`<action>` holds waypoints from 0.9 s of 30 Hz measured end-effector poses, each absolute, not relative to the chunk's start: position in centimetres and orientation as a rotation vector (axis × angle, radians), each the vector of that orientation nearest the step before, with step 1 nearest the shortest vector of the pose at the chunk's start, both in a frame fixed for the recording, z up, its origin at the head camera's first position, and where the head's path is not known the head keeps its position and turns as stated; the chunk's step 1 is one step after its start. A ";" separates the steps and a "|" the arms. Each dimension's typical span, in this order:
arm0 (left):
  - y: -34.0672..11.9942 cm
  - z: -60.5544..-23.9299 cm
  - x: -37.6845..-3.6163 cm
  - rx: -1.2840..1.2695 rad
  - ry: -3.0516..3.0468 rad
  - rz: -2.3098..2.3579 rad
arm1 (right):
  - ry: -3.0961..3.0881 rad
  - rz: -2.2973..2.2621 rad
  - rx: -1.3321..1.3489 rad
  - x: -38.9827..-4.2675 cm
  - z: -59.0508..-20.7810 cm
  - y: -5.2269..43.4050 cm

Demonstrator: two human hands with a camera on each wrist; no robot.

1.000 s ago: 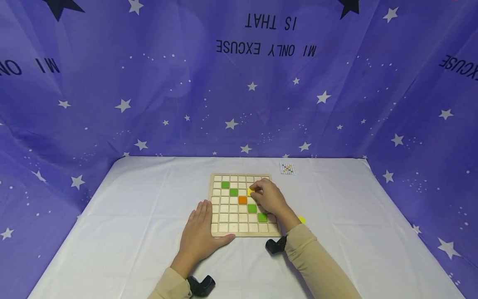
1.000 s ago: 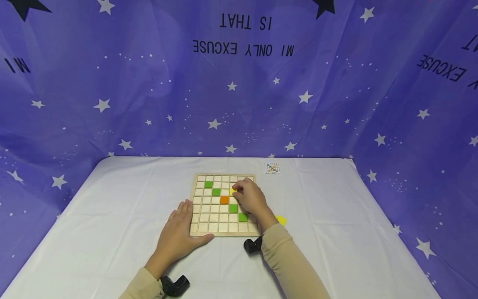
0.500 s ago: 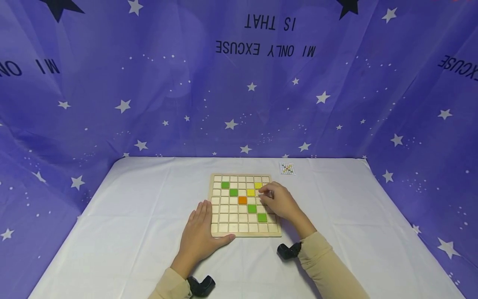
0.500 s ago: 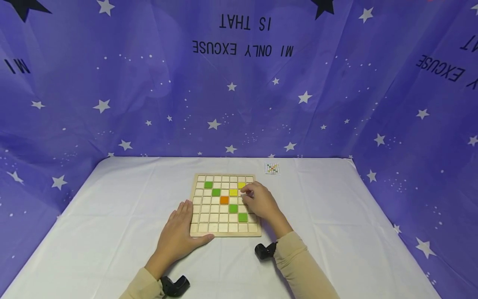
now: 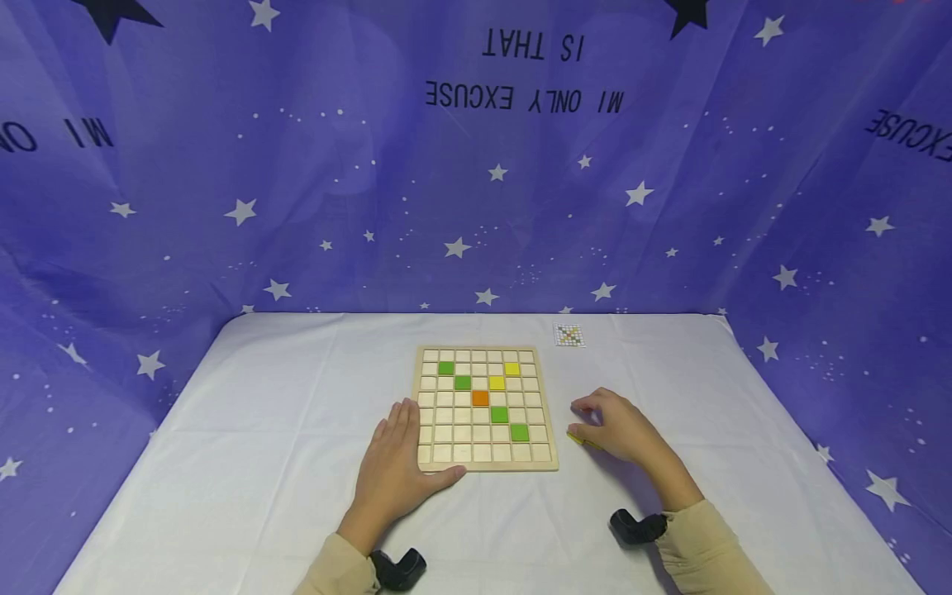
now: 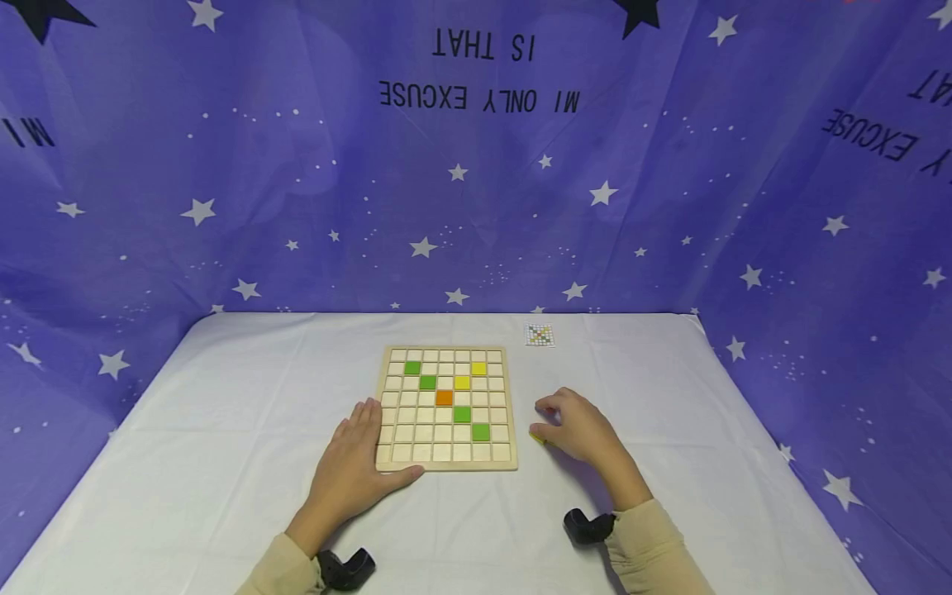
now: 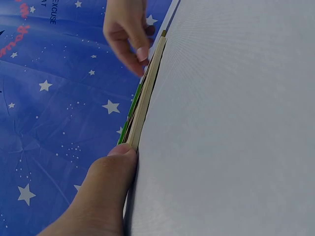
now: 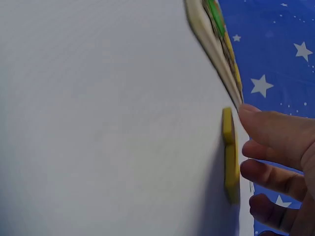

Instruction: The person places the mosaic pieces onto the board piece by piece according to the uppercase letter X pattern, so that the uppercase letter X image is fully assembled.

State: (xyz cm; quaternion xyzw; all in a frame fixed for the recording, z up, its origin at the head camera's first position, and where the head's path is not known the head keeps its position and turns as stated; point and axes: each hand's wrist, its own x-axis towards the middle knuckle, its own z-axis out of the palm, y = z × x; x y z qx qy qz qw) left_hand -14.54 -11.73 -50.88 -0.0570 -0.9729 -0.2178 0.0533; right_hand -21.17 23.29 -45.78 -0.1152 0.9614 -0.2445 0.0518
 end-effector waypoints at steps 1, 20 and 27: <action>-11.8 -50.9 -14.5 -0.171 -2.959 -0.665 | 2.923 -0.729 -0.347 -21.0 -45.8 23.5; -11.8 -50.9 -14.5 -0.174 -2.963 -0.676 | 2.934 -0.990 -0.351 -20.8 -46.8 22.8; -11.8 -50.9 -14.5 -0.176 -2.950 -0.675 | 2.868 -1.201 -0.331 -21.5 -46.4 18.7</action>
